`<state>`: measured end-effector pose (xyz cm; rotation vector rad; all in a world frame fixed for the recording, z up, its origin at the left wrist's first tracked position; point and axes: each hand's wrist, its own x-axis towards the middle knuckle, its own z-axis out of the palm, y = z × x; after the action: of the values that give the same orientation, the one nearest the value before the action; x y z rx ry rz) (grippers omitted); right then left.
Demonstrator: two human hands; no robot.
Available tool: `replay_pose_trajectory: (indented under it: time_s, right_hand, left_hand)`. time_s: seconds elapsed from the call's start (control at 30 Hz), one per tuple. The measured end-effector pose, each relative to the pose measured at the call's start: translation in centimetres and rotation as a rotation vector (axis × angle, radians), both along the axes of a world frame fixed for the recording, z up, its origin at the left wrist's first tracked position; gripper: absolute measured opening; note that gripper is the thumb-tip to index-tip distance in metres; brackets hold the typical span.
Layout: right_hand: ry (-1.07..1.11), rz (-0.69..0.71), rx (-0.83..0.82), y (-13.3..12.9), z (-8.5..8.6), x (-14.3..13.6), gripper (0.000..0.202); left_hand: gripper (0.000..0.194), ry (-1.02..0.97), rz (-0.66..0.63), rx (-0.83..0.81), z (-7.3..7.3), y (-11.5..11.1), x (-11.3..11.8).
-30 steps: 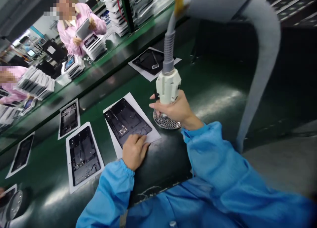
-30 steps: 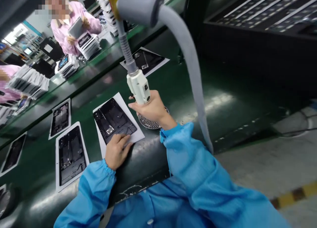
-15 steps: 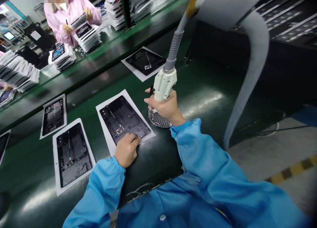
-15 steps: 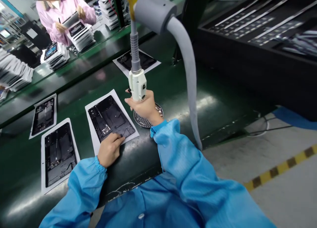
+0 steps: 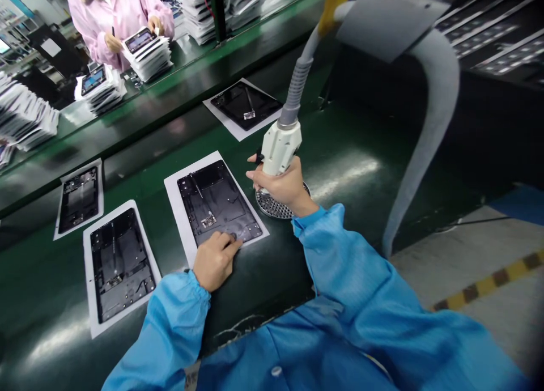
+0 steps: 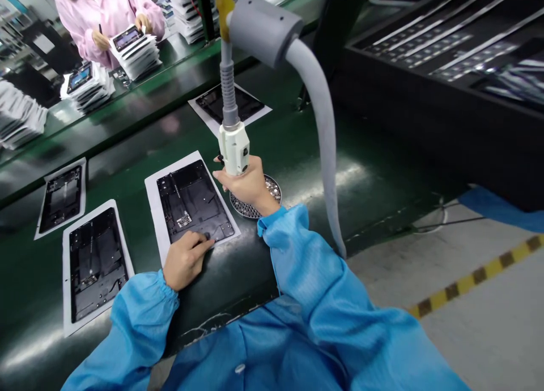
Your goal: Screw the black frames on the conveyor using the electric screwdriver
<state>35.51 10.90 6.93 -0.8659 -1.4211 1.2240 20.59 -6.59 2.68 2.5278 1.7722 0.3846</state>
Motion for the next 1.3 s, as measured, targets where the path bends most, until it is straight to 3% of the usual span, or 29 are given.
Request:
replay_pose_trajectory:
  time_s: [0.23, 0.37, 0.57, 0.67, 0.83, 1.03, 1.17, 1.3]
  right_hand:
    - [-0.019, 0.015, 0.003, -0.1, 0.2, 0.0, 0.013]
    - [-0.021, 0.033, -0.015, -0.1, 0.1, -0.1, 0.015]
    - [-0.024, 0.041, -0.021, -0.1, 0.0, -0.1, 0.019]
    - [-0.024, 0.027, -0.021, -0.1, -0.2, 0.0, 0.020]
    - [-0.021, -0.005, 0.023, 0.1, -0.7, -0.1, 0.018]
    - [-0.040, -0.018, 0.137, 0.2, -0.8, -0.2, 0.010]
    - [-0.034, -0.029, 0.153, 0.1, -0.8, -0.3, 0.011]
    - [0.000, -0.066, 0.185, -0.1, -0.7, -0.2, 0.020]
  left_hand:
    - [0.030, -0.037, 0.052, 0.072, -0.7, 0.7, 0.9]
    - [0.026, -0.192, 0.091, 0.015, 0.0, 1.2, -0.2]
    - [0.022, -0.201, 0.457, 0.011, 1.9, 2.7, -4.0]
    - [0.020, -0.151, 0.553, 0.005, 2.1, 3.5, -4.6]
    - [0.012, -0.110, 0.510, -0.026, 2.4, 4.5, -4.1]
    - [0.013, -0.435, 0.571, -0.082, 3.8, 3.9, -3.0]
    - [0.015, -0.595, 0.624, -0.205, 3.3, 2.6, -1.1]
    - [0.013, -0.592, 0.611, -0.274, 2.5, 1.8, 0.3]
